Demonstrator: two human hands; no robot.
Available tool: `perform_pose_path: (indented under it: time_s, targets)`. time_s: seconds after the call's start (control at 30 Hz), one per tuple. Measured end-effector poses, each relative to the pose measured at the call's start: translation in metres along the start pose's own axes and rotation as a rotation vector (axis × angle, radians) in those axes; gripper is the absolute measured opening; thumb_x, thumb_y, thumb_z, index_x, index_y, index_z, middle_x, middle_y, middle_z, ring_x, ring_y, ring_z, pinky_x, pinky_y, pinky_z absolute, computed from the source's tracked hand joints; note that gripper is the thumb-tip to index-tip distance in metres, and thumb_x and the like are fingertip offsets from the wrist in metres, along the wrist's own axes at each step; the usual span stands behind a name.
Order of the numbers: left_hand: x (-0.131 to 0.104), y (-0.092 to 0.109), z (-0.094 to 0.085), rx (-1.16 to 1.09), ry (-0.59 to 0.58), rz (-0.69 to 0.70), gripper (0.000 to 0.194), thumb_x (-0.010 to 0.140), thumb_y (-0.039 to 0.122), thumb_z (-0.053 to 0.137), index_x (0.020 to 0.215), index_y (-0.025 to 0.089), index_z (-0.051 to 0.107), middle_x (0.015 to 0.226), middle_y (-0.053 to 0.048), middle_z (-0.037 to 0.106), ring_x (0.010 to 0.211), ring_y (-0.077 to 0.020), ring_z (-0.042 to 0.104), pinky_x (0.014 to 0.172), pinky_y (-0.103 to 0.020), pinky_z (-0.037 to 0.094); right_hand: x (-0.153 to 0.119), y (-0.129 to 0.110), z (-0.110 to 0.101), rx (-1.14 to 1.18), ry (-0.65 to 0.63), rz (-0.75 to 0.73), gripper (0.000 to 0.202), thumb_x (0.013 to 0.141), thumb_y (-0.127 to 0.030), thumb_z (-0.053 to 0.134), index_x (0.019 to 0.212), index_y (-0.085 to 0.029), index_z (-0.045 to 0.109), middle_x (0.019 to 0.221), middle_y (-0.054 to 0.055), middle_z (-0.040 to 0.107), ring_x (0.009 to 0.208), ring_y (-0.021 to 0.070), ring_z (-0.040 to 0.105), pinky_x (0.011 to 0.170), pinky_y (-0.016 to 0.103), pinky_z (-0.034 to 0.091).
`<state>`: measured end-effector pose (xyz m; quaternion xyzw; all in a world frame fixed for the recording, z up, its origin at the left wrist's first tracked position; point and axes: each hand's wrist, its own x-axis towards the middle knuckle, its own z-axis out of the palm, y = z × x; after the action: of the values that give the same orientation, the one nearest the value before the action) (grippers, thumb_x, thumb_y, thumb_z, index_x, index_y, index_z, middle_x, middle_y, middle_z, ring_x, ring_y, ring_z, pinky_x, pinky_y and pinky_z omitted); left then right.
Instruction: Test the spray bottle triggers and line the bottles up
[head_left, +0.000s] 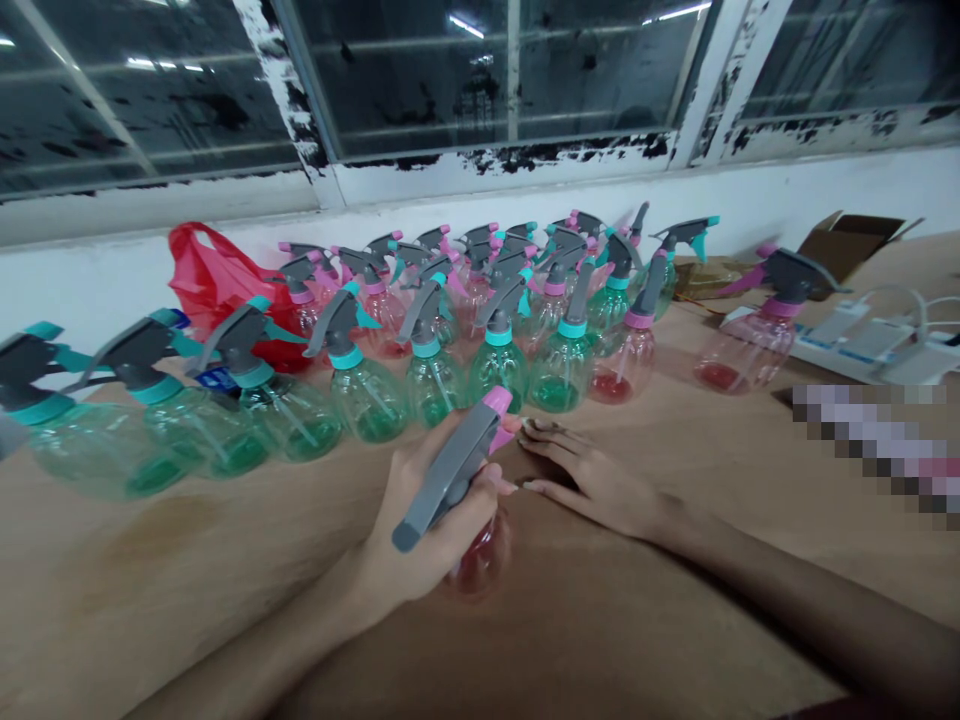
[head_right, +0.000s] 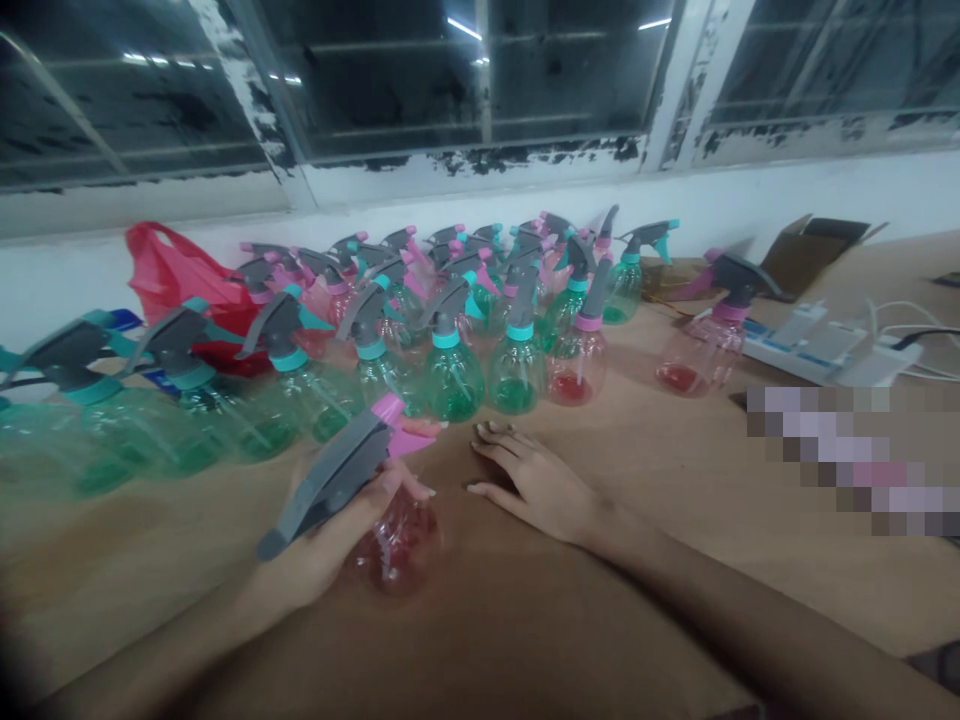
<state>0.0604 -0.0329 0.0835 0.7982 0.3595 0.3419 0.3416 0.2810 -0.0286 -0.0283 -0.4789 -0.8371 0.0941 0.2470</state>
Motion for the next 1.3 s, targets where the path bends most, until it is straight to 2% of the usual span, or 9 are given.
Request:
perform_pose_path:
  time_s: [0.17,0.37,0.67,0.8,0.93,1.1,1.23,1.3]
  targets:
    - [-0.0006,0.0002,-0.0011,-0.002,-0.014,-0.036,0.015,0.078,0.021,0.050,0.069,0.022,0.061,0.069,0.000,0.065,0.064,-0.0152,0.068,0.060,-0.023,0.053,0.0003,-0.0011,-0.0006,0.016,0.016,0.007,0.055,0.091,-0.051,0.044,0.136,-0.019,0.045,0.139,0.011,0.049,0.133,0.0261,0.038,0.109,0.049,0.034]
    - [0.0005,-0.0005,-0.0008,0.009,0.000,0.014,0.014,0.076,0.019,0.049,0.069,0.023,0.061,0.066,0.000,0.068,0.061,-0.0149,0.066,0.061,-0.024,0.053,0.0002,-0.0006,-0.0005,0.025,0.018,-0.002,0.055,0.090,-0.050,0.045,0.136,-0.020,0.044,0.138,0.011,0.050,0.132,0.0251,0.040,0.109,0.048,0.034]
    - [-0.0001,-0.0011,-0.0026,-0.012,-0.016,0.042,0.015,0.076,0.017,0.048,0.071,0.022,0.061,0.069,-0.001,0.070,0.062,-0.0153,0.066,0.060,-0.025,0.052,0.0000,-0.0011,-0.0010,0.001,-0.005,0.010,0.056,0.091,-0.050,0.044,0.136,-0.018,0.044,0.140,0.011,0.048,0.133,0.0247,0.037,0.110,0.048,0.033]
    - [0.0009,0.0004,-0.0030,-0.022,-0.030,0.011,0.014,0.074,0.014,0.048,0.073,0.023,0.059,0.071,0.000,0.070,0.063,-0.0155,0.068,0.061,-0.026,0.052,0.0001,0.0000,-0.0002,-0.015,-0.015,0.010,0.056,0.091,-0.051,0.044,0.135,-0.017,0.045,0.140,0.011,0.048,0.133,0.0254,0.038,0.110,0.048,0.034]
    - [0.0018,0.0013,-0.0044,-0.046,-0.030,0.035,0.014,0.073,0.015,0.048,0.080,0.023,0.057,0.064,0.001,0.067,0.062,-0.0177,0.067,0.061,-0.028,0.052,0.0001,-0.0001,-0.0001,-0.024,-0.020,0.016,0.056,0.090,-0.051,0.045,0.134,-0.015,0.047,0.140,0.012,0.047,0.134,0.0253,0.037,0.110,0.047,0.033]
    - [0.0019,0.0004,-0.0043,-0.022,-0.020,0.090,0.014,0.072,0.015,0.046,0.064,0.022,0.056,0.077,-0.002,0.066,0.065,-0.0169,0.067,0.064,-0.029,0.053,0.0000,-0.0003,0.0000,-0.011,-0.009,0.016,0.057,0.090,-0.052,0.045,0.133,-0.014,0.048,0.141,0.013,0.046,0.133,0.0260,0.038,0.110,0.047,0.033]
    - [0.0005,-0.0011,-0.0014,-0.037,0.027,-0.006,0.016,0.074,0.017,0.049,0.084,0.023,0.060,0.067,0.001,0.069,0.060,-0.0178,0.067,0.059,-0.029,0.053,0.0002,-0.0006,-0.0006,0.004,-0.011,0.016,0.057,0.090,-0.051,0.045,0.135,-0.015,0.046,0.140,0.012,0.048,0.133,0.0255,0.037,0.110,0.047,0.033]
    - [-0.0002,-0.0017,-0.0002,-0.015,0.052,-0.026,0.014,0.075,0.020,0.050,0.085,0.024,0.061,0.066,0.001,0.070,0.059,-0.0179,0.067,0.058,-0.028,0.053,0.0001,-0.0011,-0.0015,0.006,-0.011,0.013,0.057,0.091,-0.051,0.044,0.136,-0.015,0.045,0.141,0.012,0.047,0.134,0.0254,0.036,0.111,0.048,0.032]
